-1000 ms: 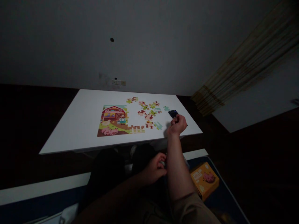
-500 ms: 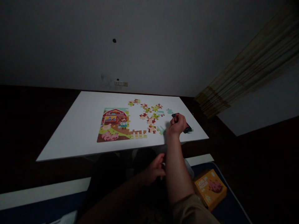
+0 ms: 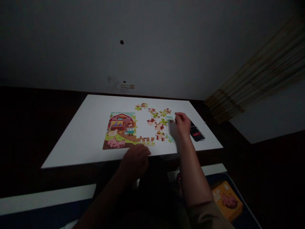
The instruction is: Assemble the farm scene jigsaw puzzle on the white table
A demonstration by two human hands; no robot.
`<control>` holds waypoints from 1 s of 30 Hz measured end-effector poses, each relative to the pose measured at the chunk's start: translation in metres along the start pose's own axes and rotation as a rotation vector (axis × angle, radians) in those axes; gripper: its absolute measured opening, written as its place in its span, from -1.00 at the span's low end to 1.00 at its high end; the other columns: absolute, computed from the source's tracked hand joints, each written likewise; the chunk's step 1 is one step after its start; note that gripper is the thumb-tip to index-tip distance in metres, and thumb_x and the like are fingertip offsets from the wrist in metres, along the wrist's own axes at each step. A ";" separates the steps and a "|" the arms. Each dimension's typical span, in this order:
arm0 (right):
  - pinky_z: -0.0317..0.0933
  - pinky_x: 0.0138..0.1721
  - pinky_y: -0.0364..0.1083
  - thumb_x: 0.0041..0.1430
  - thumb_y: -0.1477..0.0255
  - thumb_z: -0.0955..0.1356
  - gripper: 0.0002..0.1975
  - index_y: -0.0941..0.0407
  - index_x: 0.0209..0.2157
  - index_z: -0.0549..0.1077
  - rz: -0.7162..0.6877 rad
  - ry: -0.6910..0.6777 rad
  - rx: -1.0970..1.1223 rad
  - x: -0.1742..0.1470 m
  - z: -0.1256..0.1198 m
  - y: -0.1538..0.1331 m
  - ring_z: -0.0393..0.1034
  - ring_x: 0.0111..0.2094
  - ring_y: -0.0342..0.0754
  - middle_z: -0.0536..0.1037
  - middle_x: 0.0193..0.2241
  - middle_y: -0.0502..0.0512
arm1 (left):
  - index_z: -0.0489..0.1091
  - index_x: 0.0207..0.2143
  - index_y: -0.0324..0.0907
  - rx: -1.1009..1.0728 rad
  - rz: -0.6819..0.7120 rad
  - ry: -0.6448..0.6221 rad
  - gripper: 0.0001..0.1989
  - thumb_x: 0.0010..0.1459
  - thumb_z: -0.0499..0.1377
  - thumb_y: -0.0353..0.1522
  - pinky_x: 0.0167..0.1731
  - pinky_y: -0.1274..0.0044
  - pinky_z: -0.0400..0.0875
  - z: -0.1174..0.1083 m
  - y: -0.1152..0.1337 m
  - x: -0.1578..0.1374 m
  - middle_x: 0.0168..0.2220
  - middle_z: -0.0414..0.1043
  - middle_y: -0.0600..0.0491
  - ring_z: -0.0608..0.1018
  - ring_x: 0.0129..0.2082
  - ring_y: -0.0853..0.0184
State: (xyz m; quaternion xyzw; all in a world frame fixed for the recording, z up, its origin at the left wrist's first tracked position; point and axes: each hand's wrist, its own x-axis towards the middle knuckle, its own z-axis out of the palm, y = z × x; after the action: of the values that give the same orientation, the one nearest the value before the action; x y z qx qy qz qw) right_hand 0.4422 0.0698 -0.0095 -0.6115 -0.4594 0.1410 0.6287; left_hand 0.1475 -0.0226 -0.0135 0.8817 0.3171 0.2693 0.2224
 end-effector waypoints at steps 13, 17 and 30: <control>0.07 0.06 0.12 0.04 0.48 0.38 -0.68 0.11 -0.11 0.50 -0.172 -0.719 -0.703 0.072 0.167 -0.010 0.25 0.07 0.23 0.50 -0.05 0.30 | 0.28 0.16 -0.04 0.206 -0.120 -0.017 -0.56 0.21 0.09 -0.35 0.24 0.13 0.04 -0.017 -0.016 0.001 0.22 0.23 -0.03 0.22 0.24 0.08; 0.08 -0.01 0.14 -0.11 0.56 0.45 -0.89 0.11 -0.51 0.46 -0.123 -0.703 -0.668 0.078 0.178 -0.012 0.34 -0.08 0.23 0.54 -0.39 0.26 | 0.29 0.15 0.01 0.161 -0.184 -0.029 -0.54 0.18 0.10 -0.35 0.25 0.10 -0.01 -0.032 -0.027 -0.012 0.24 0.21 -0.01 0.20 0.25 0.05; 0.19 -0.59 -0.19 -0.09 0.45 0.46 -0.75 0.11 -0.28 0.51 0.206 -0.452 0.075 -0.052 0.078 -0.064 0.30 -0.59 -0.20 0.49 -0.44 -0.02 | 0.32 0.11 -0.04 0.324 -0.223 0.052 -0.60 0.21 0.06 -0.36 0.25 0.14 -0.01 -0.035 -0.028 -0.029 0.22 0.23 0.01 0.20 0.25 0.11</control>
State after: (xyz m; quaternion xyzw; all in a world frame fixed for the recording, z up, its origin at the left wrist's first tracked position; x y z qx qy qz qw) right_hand 0.3312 0.0682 0.0137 -0.5843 -0.5179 0.3543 0.5146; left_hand 0.0947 -0.0148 -0.0128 0.8582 0.4575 0.2111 0.0980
